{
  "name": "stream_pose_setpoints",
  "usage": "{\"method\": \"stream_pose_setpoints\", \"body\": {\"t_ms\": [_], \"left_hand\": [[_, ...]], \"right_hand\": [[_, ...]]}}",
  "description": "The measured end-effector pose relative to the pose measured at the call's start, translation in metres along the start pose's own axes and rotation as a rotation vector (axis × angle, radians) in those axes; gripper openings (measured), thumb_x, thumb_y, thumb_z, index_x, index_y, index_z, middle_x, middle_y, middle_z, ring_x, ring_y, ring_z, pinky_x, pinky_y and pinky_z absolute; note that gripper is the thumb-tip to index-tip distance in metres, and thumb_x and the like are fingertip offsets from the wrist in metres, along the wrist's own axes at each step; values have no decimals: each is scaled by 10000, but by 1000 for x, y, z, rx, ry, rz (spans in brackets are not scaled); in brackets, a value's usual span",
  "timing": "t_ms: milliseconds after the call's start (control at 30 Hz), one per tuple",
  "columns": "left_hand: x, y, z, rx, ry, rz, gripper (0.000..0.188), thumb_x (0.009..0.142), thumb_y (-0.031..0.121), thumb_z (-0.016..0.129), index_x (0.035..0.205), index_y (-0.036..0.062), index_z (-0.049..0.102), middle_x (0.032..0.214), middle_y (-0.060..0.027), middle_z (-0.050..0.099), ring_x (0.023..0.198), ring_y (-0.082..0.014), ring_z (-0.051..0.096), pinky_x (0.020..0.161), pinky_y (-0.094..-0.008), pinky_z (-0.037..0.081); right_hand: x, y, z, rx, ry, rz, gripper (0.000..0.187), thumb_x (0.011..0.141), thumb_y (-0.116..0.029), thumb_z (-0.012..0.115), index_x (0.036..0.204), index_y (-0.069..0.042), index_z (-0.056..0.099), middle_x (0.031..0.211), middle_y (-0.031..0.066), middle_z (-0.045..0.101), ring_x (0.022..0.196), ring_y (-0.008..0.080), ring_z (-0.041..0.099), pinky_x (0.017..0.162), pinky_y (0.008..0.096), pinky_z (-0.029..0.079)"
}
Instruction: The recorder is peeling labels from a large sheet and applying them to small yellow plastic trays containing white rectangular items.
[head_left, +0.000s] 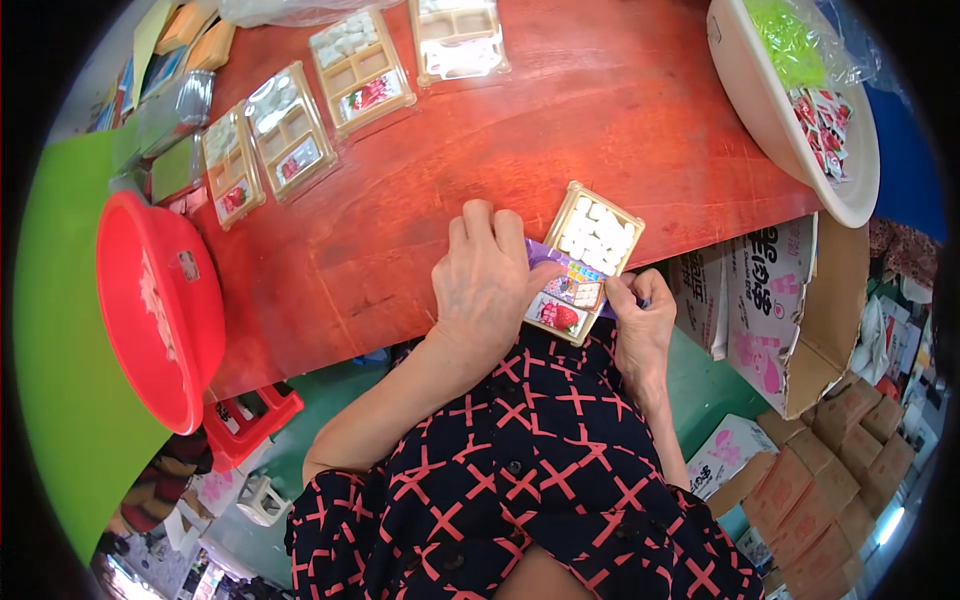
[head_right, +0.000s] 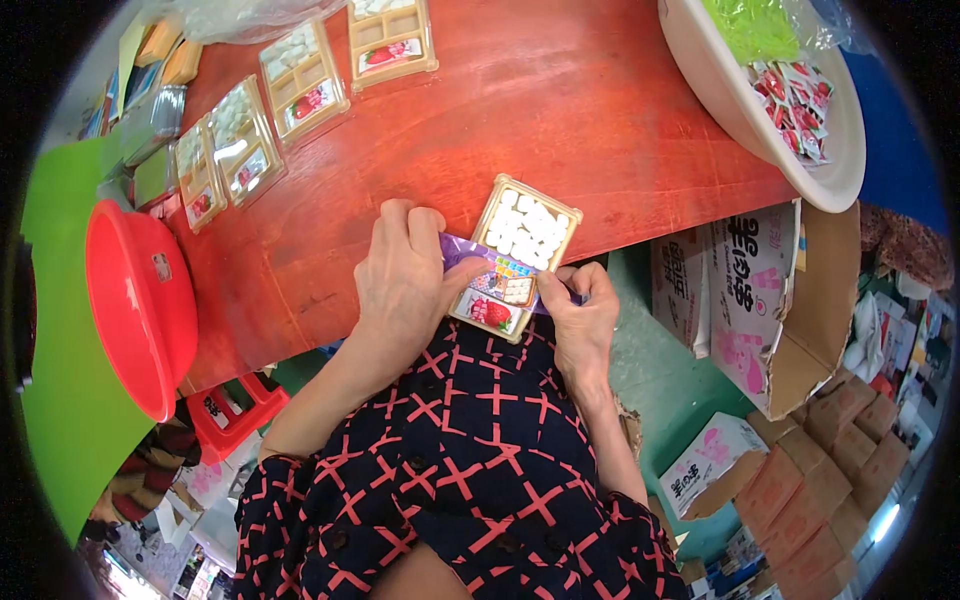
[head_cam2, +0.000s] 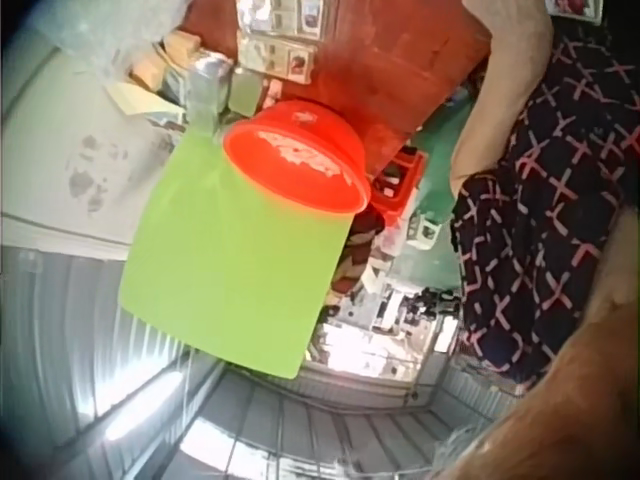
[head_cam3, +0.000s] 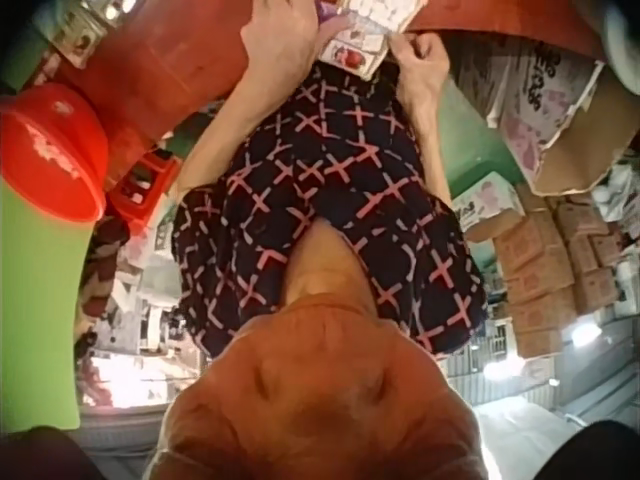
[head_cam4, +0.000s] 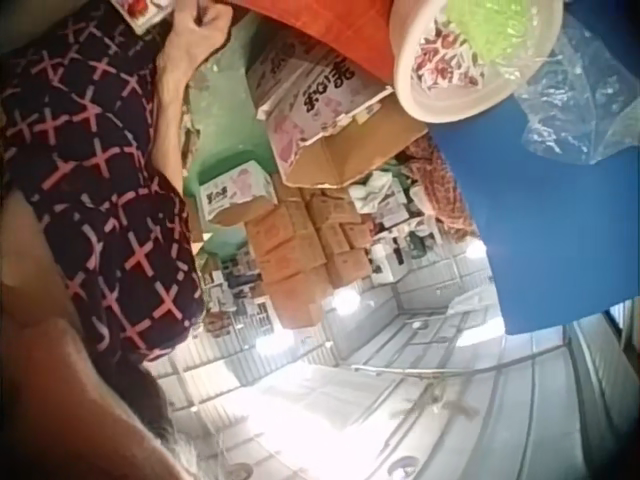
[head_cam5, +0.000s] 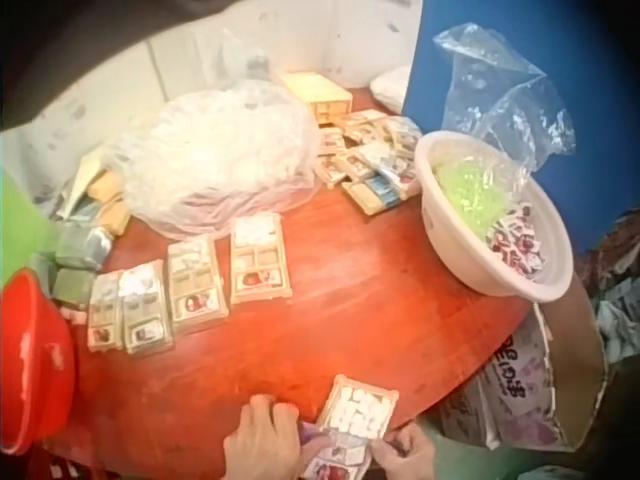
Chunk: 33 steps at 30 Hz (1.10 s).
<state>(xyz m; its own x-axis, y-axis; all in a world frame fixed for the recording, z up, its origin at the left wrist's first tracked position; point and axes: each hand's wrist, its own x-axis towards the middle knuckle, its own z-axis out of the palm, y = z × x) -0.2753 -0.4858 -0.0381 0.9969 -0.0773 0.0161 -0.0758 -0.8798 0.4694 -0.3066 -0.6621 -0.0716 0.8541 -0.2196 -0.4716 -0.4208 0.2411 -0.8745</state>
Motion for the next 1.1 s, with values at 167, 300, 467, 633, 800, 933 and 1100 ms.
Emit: {"method": "stream_pose_setpoints", "body": {"t_ms": [167,300,467,633,800,933,1100], "left_hand": [[-8,5,3,-46,109,-51,464,677,336,774,862,20,490,866,-131,451,813,-294,543,556,-373,501],[-10,6,5,-255,-7,-24,328,763,233,735,917,-3,569,787,-120,532,734,-291,564,604,-343,474],[-8,7,8,-852,-277,-360,221,832,84,665,1019,-24,617,896,-84,642,784,-144,608,679,-273,494],[-9,2,3,-1288,-261,-395,186,840,6,617,1025,-13,627,932,-56,660,808,-106,599,716,-254,496],[2,-25,-9,-976,-19,225,136,741,8,680,874,36,672,900,-40,675,836,-172,589,773,-305,467],[1,-31,-6,-710,24,576,159,694,164,756,804,88,669,873,-50,682,807,-221,580,739,-334,471],[-2,-22,-1,-676,194,628,195,659,138,755,836,93,686,888,-44,694,822,-216,626,719,-315,506]], "right_hand": [[-5,-6,2,5,-7,-160,392,786,71,647,708,-103,305,769,58,579,672,34,416,578,189,374],[-5,-20,2,-110,-20,-272,418,774,67,656,709,-111,283,762,43,578,665,19,394,569,175,354],[3,-29,8,-76,-79,-353,429,758,62,666,707,-113,279,756,35,575,658,16,378,567,169,347],[15,-41,3,46,-313,-259,406,743,9,715,717,-100,325,887,62,574,745,70,506,653,194,414],[31,-66,-7,-5,-595,-456,133,752,-71,705,782,-40,578,1045,82,520,971,195,551,843,296,412],[29,-67,4,-212,-559,-741,64,684,-44,718,742,-67,706,969,65,514,875,164,528,754,260,404],[19,-63,25,-214,-587,-835,215,579,1,739,760,-115,752,811,6,503,724,103,523,551,203,371]]}}
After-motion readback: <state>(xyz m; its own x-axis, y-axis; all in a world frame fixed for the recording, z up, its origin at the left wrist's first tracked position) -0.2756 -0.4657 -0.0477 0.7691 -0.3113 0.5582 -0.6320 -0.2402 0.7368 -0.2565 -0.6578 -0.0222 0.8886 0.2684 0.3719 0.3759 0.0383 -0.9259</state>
